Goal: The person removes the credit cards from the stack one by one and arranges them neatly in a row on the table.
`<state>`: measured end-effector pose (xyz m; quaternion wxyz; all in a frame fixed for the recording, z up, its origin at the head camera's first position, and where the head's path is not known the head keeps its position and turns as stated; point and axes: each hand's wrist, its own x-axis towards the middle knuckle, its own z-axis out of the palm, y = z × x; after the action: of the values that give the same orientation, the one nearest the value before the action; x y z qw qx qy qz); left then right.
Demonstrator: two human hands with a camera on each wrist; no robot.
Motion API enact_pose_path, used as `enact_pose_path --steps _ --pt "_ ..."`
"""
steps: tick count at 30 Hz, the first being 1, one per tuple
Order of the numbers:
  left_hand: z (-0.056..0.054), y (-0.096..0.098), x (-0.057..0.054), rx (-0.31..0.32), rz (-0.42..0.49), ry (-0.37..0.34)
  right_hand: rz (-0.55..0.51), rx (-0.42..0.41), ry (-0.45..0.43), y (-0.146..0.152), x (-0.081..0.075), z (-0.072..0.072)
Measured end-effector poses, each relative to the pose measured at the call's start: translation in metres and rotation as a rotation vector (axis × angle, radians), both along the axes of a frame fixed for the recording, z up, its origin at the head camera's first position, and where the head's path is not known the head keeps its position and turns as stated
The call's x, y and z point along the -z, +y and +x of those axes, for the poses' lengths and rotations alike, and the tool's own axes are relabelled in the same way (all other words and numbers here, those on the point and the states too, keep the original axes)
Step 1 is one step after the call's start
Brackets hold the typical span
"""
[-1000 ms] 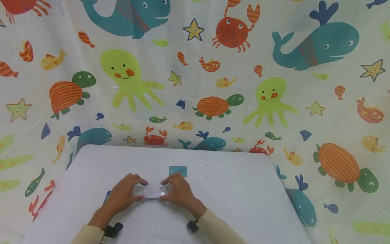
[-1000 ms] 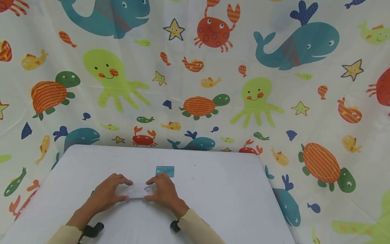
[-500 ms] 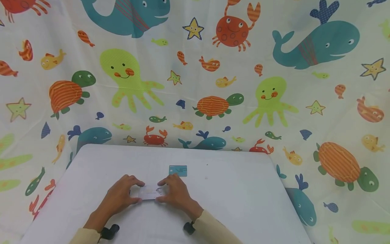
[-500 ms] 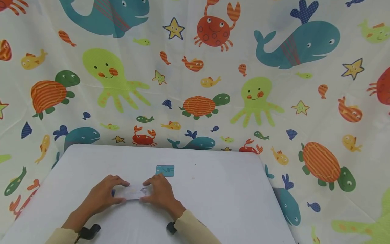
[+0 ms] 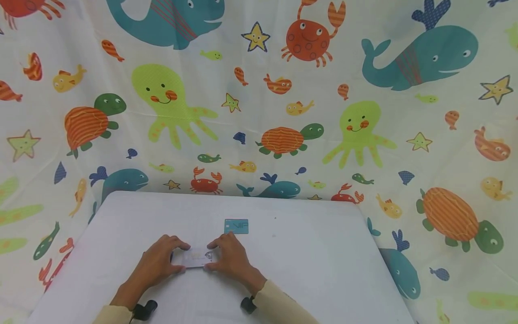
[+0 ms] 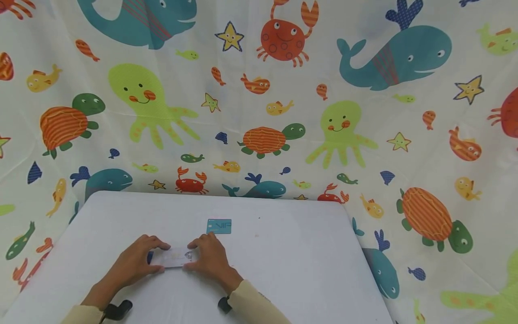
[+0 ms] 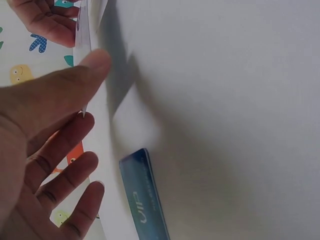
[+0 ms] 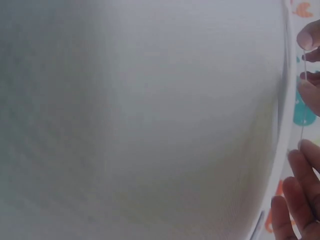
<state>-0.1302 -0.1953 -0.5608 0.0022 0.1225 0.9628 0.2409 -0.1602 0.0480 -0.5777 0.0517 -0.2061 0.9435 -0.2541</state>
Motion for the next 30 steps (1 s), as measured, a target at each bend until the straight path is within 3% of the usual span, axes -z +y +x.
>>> enact_pose_path --steps 9,30 --pt "0.002 -0.002 0.005 -0.012 -0.007 -0.018 0.037 0.014 0.002 -0.008 0.008 -0.001" --pt "0.000 0.000 0.013 -0.002 -0.031 0.017 0.103 0.010 0.064 -0.012 0.003 0.001"
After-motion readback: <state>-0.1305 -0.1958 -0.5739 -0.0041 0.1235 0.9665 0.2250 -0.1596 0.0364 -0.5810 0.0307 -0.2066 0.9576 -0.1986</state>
